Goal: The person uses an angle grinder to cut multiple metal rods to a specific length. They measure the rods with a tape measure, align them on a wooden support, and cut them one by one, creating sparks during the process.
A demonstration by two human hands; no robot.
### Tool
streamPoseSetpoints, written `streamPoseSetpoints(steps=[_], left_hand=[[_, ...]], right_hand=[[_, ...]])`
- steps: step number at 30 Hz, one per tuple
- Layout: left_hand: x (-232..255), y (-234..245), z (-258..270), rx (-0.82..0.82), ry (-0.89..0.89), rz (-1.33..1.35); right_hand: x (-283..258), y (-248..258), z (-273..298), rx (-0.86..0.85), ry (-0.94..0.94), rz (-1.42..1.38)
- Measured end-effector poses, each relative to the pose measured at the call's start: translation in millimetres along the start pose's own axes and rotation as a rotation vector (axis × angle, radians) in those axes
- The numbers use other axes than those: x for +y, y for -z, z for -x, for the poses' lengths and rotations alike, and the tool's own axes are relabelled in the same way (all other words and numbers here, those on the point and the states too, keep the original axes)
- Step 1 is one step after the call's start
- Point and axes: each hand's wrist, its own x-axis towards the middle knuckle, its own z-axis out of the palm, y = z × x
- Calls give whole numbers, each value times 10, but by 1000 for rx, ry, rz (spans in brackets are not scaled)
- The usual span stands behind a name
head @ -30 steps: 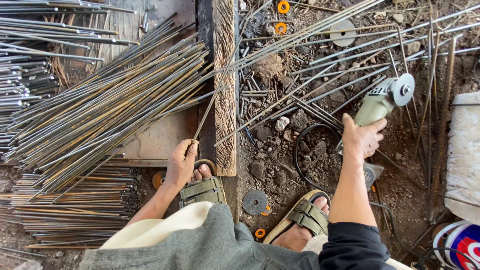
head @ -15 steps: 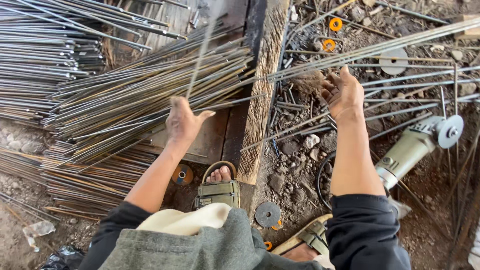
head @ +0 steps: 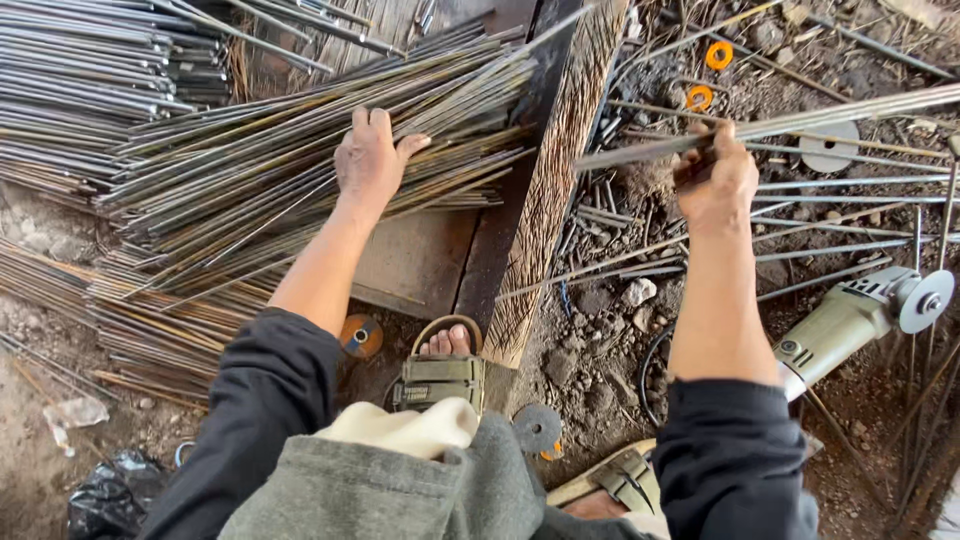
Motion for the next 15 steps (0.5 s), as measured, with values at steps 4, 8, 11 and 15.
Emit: streamPoseSetpoints(steps=[4,8,11,15], left_hand=[[41,328,113,-79,-76,154],[18,265,306,9,-127,175],[143,435,371,113,-157,147],[277,764,421,211,-149,26]], right_hand=[[159,310,25,122,44,9],[506,462,207,181,75,90],[701,170,575,149,25,104],[1004,-332,1097,12,-128,128]])
